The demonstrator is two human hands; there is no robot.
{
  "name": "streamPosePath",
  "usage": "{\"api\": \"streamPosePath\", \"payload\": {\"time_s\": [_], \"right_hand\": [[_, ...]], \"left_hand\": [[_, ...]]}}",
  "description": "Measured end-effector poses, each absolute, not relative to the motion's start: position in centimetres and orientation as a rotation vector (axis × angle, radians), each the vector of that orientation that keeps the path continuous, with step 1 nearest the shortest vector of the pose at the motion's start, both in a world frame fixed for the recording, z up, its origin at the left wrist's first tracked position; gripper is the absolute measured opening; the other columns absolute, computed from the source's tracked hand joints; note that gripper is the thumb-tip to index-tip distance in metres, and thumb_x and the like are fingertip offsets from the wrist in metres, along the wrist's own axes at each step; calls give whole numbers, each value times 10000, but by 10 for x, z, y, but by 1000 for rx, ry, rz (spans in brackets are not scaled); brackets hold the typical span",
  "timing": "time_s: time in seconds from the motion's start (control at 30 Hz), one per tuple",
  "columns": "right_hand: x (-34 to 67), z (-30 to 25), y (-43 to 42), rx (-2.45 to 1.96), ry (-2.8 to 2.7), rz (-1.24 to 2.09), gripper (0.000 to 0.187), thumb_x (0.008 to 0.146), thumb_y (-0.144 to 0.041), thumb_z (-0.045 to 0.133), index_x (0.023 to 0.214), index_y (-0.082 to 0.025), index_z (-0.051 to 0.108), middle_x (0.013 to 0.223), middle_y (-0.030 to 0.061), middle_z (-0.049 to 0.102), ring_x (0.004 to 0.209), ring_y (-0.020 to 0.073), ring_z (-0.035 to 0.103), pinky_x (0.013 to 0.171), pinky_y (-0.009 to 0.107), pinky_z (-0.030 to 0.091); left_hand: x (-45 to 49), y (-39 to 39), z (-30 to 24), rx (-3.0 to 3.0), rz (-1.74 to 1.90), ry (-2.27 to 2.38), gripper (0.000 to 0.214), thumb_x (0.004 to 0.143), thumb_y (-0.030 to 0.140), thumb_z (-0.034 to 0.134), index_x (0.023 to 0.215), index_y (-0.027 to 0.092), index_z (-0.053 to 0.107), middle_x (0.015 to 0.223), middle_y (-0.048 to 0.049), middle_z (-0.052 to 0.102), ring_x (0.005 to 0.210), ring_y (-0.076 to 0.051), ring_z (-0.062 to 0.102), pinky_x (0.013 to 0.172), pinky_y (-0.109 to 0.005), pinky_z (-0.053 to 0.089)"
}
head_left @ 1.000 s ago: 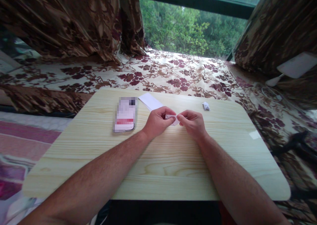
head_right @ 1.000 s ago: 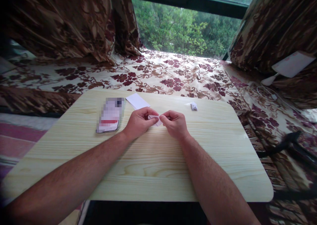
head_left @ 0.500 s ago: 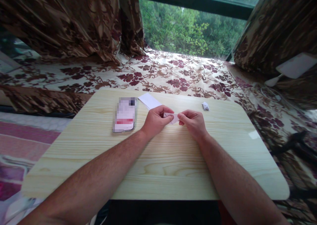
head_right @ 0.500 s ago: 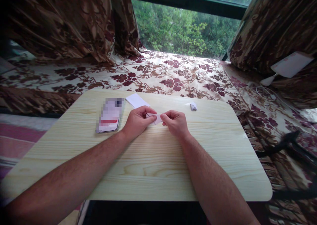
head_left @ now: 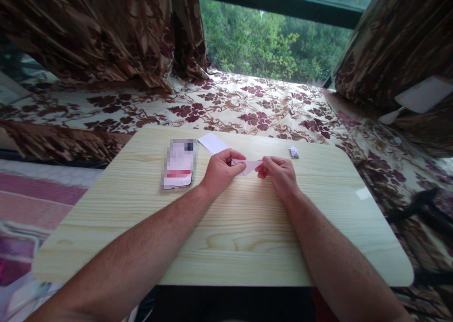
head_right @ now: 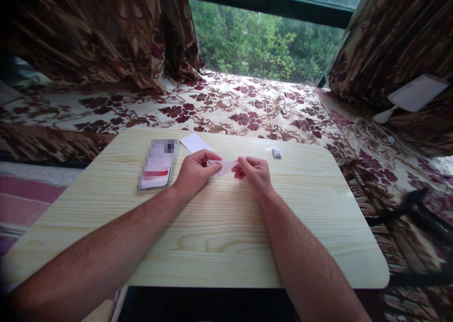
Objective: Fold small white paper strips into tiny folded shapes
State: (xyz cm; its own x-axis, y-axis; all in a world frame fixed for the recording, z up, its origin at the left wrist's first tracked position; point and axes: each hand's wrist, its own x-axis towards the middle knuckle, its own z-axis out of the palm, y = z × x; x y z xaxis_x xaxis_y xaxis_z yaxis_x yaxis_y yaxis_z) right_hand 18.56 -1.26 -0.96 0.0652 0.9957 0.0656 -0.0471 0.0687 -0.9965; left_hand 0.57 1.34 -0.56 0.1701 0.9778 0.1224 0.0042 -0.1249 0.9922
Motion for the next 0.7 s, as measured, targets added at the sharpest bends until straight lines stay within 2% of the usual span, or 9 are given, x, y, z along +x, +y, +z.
{"api": "streamPosePath", "payload": {"time_s": [0.13, 0.3, 0.7], "right_hand": [[185, -10, -12, -1130, -1110, 1174, 554, 863, -627, 537, 682, -138, 725, 603, 81, 679, 485, 134, 571, 478, 260, 436], [185, -8, -15, -1222, -1298, 1111, 481, 842, -573, 617, 665, -139, 726, 536, 49, 638, 480, 117, 540, 507, 247, 431], [179, -5, -19, -1266, -1394, 979, 398, 842, -501, 626, 660, -154, 695, 539, 25, 625, 490, 114, 520, 504, 239, 406]], "left_hand": [[6, 13, -4, 1354, 1167, 1026, 204, 664, 232, 747, 837, 141, 692, 674, 10, 665, 578, -105, 571, 543, -211, 435], [7, 12, -3, 1361, 1153, 1025, 209, 660, 230, 745, 844, 144, 695, 673, 9, 667, 578, -106, 571, 541, -212, 432], [6, 12, -2, 1387, 1110, 1011, 218, 662, 257, 750, 841, 146, 695, 670, 6, 664, 573, -109, 567, 533, -216, 423]]}}
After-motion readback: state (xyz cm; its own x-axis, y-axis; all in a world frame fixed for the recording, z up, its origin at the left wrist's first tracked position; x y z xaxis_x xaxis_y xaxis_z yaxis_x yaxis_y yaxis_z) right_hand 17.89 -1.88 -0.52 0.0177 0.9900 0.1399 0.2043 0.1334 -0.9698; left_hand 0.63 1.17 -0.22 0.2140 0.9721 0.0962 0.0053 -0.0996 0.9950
